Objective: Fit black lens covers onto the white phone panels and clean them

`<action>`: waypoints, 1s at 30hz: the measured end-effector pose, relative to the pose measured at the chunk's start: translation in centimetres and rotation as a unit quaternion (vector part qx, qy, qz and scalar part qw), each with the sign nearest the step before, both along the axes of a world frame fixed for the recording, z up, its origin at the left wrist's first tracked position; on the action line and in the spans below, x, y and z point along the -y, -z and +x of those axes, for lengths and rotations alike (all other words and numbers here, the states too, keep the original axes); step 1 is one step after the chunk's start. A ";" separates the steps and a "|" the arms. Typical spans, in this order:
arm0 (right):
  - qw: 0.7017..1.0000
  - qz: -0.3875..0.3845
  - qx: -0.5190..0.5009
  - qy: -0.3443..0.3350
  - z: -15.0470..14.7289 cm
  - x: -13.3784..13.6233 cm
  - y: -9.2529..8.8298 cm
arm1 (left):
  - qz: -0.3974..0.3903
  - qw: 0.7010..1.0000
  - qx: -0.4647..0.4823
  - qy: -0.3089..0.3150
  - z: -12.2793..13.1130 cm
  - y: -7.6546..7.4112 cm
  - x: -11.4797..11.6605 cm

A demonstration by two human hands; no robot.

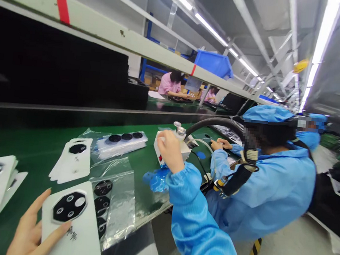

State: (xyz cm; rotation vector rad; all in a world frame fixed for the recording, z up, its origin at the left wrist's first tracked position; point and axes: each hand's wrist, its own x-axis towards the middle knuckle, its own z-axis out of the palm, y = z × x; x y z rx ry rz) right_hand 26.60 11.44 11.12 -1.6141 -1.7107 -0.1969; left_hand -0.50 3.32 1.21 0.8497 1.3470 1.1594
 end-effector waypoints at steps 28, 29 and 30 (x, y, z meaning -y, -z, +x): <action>0.964 0.019 -0.010 -0.264 -10.9 10.7 7.9 | 0.312 0.920 -0.236 0.013 3.2 0.2 4.3; 0.965 0.017 -0.009 -0.263 -10.9 10.7 7.9 | 0.319 0.916 -0.242 0.012 3.3 0.3 4.3; 0.965 0.014 -0.009 -0.262 -10.8 10.7 7.9 | 0.324 0.914 -0.245 0.012 3.4 0.3 4.3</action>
